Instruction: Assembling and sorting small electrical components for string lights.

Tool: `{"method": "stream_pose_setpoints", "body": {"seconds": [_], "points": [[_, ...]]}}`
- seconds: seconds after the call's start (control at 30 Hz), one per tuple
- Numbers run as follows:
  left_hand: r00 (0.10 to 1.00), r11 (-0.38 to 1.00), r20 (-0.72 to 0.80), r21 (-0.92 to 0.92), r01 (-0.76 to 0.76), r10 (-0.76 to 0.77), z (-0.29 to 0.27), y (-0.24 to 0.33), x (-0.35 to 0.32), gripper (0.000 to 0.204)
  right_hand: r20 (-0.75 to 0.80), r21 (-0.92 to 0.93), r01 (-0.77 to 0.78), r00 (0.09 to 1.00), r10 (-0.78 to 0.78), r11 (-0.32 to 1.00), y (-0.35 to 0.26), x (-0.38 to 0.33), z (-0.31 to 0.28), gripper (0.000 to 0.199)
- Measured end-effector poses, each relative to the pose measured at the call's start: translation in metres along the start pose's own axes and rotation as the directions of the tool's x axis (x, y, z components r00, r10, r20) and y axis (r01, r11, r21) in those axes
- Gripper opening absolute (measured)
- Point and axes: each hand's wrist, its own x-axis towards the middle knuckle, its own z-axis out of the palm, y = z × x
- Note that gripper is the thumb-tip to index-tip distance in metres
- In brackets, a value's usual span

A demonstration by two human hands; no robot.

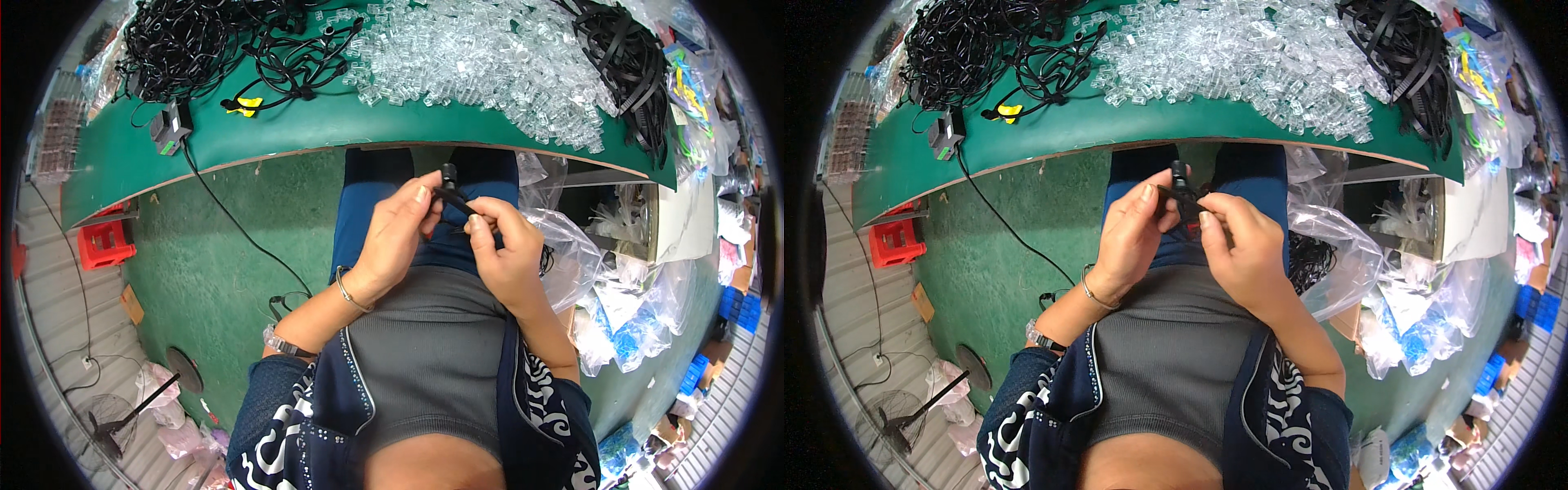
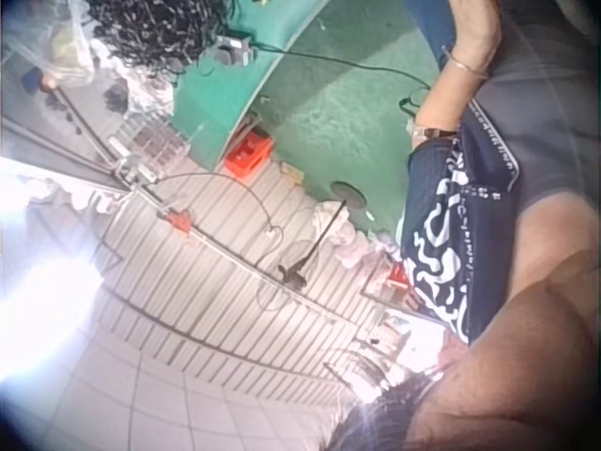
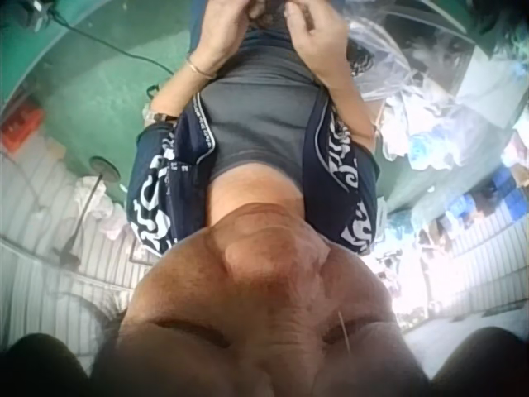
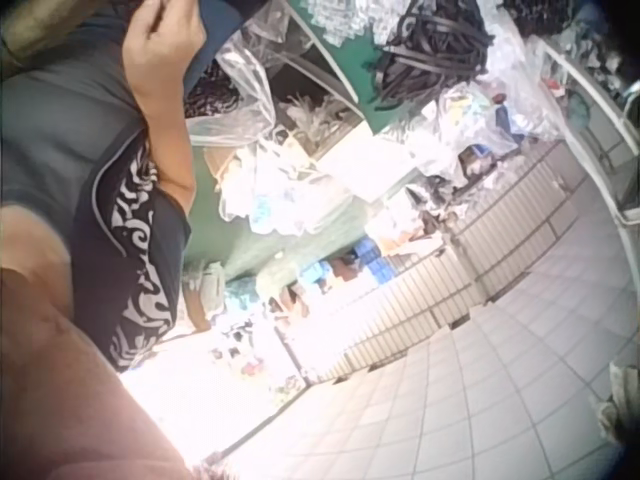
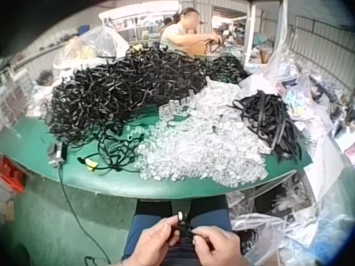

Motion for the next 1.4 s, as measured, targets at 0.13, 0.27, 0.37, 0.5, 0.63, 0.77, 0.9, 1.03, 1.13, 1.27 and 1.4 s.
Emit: {"method": "stream_pose_setpoints", "body": {"seconds": [0.13, 0.27, 0.37, 0.5, 0.63, 0.77, 0.9, 1.03, 1.13, 1.27, 1.4], "points": [[0.997, 0.991, -0.014, 0.113, -0.073, 0.075, 0.002, 0.004, 0.0, 0.03, 0.158, 0.37, -0.327, 0.945, 0.288, 0.87, 0.009, -0.004, -0.003, 0.014], [0.993, 0.965, -0.014, 0.235, -0.114, 0.12, 0.003, 0.001, -0.002, 0.029, 0.268, 0.524, -0.475, 0.88, 0.393, 0.707, 0.005, 0.0, -0.004, 0.016], [0.984, 0.917, 0.058, 0.358, -0.178, 0.168, 0.002, -0.001, -0.003, 0.027, 0.327, 0.552, -0.512, 0.859, 0.394, 0.658, 0.007, 0.002, -0.004, 0.016], [0.967, 0.852, 0.117, 0.457, -0.254, 0.225, 0.0, -0.006, -0.003, 0.025, 0.317, 0.575, -0.523, 0.852, 0.417, 0.63, 0.007, 0.002, -0.004, 0.016], [0.953, 0.778, 0.152, 0.55, -0.303, 0.264, 0.0, -0.008, -0.002, 0.026, 0.34, 0.591, -0.553, 0.831, 0.441, 0.587, 0.009, 0.001, -0.003, 0.015], [0.957, 0.78, 0.149, 0.555, -0.289, 0.249, 0.001, -0.011, -0.003, 0.027, 0.322, 0.61, -0.556, 0.825, 0.466, 0.564, 0.014, -0.001, -0.003, 0.014], [0.954, 0.76, 0.165, 0.577, -0.3, 0.25, 0.003, -0.012, -0.004, 0.026, 0.314, 0.637, -0.548, 0.827, 0.466, 0.543, 0.011, 0.0, -0.002, 0.012], [0.877, 0.566, 0.271, 0.68, -0.466, 0.397, 0.003, -0.021, -0.001, 0.029, 0.286, 0.579, -0.572, 0.81, 0.512, 0.581, 0.011, 0.0, -0.003, 0.01], [0.827, 0.445, 0.331, 0.721, -0.532, 0.455, 0.005, -0.024, -0.002, 0.03, 0.291, 0.6, -0.587, 0.793, 0.535, 0.544, 0.015, -0.002, -0.003, 0.01], [0.813, 0.351, 0.367, 0.765, -0.54, 0.452, 0.006, -0.022, -0.002, 0.032, 0.335, 0.763, -0.545, 0.793, 0.508, 0.348, 0.024, -0.009, 0.0, 0.012], [0.877, 0.444, 0.296, 0.773, -0.453, 0.38, 0.001, -0.015, -0.005, 0.025, 0.31, 0.673, -0.544, 0.823, 0.477, 0.501, 0.025, -0.011, -0.003, 0.013]]}}
